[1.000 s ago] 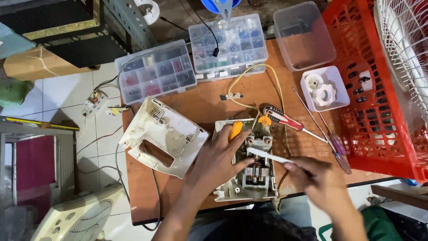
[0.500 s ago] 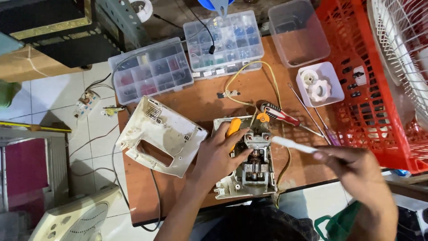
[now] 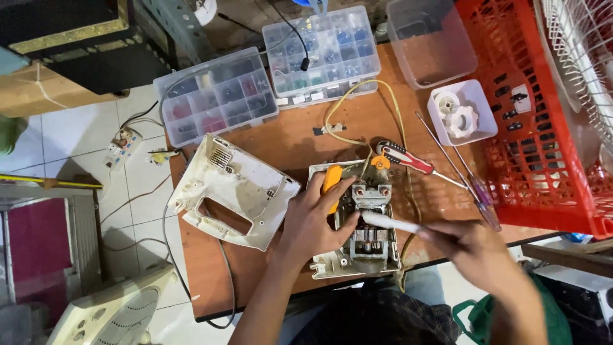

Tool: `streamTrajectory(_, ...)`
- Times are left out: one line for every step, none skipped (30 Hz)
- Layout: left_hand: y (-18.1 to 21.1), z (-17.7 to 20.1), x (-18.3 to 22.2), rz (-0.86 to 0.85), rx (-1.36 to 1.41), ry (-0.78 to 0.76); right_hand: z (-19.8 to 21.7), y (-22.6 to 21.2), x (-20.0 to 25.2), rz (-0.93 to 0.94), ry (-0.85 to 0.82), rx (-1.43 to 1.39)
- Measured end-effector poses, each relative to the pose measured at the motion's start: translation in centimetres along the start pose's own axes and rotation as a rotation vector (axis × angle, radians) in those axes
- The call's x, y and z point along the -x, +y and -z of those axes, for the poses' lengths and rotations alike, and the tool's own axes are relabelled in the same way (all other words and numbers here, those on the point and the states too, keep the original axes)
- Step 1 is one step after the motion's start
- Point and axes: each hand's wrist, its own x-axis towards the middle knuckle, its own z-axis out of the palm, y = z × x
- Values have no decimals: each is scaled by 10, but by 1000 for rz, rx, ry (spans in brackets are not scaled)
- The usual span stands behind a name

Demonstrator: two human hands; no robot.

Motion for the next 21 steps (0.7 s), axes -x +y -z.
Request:
streamTrajectory(-2,-1,-1,0,-1,5,5,4,2,4,2,3)
streamTrajectory(-3,-2,-1,1,9,1,11,9,4,93,97,-158)
streamTrajectory(-3,-2,3,9,21,-11,13,14,9,174,184,-323)
streamTrajectory(-3,-3,5,16,21,-14,5,12,5,172,177,-323)
streamTrajectory(-4,-4,4,27,29,-5,-4,9,1,275,224,-254)
streamTrajectory(-4,-5,3,38,37,5,-11,7,-4,378,270,-185)
streamTrajectory(-4,-6,3,34,39,5,-7,4,-3,376,275,-184)
streamTrajectory(-3,-6,3,46,40,-1,-2,1,-3,280,138,-117)
streamTrajectory(-4,-6,3,59,39,-6,2,-3,-3,185,0,-50)
streamTrajectory(-4,-7,3,57,39,-3,0,5,-6,186,3,-49)
streamTrajectory(-4,-7,4,50,28,9,-3,14,-8,324,80,-218)
streamTrajectory(-4,-7,5,42,17,21,-5,23,-11,461,157,-387)
streamTrajectory(-4,-8,5,44,17,21,-8,16,-12,461,156,-386)
streamTrajectory(-5,-8,4,51,22,11,-12,10,-14,333,144,-271)
streamTrajectory(-6,-8,4,54,27,-2,-16,3,-15,202,136,-160)
streamTrajectory(-5,-9,6,51,28,-6,-14,9,-13,199,138,-163)
streamTrajectory(-4,-9,6,55,21,0,-9,13,-12,215,89,-234)
streamTrajectory(-4,-9,7,59,14,7,-5,18,-12,231,40,-305)
streamTrajectory(-5,-9,7,62,13,9,-9,16,-15,233,37,-302)
streamTrajectory(-6,-10,7,60,38,9,-13,14,-18,313,117,-234)
streamTrajectory(-6,-10,8,55,64,7,-17,13,-21,389,198,-168)
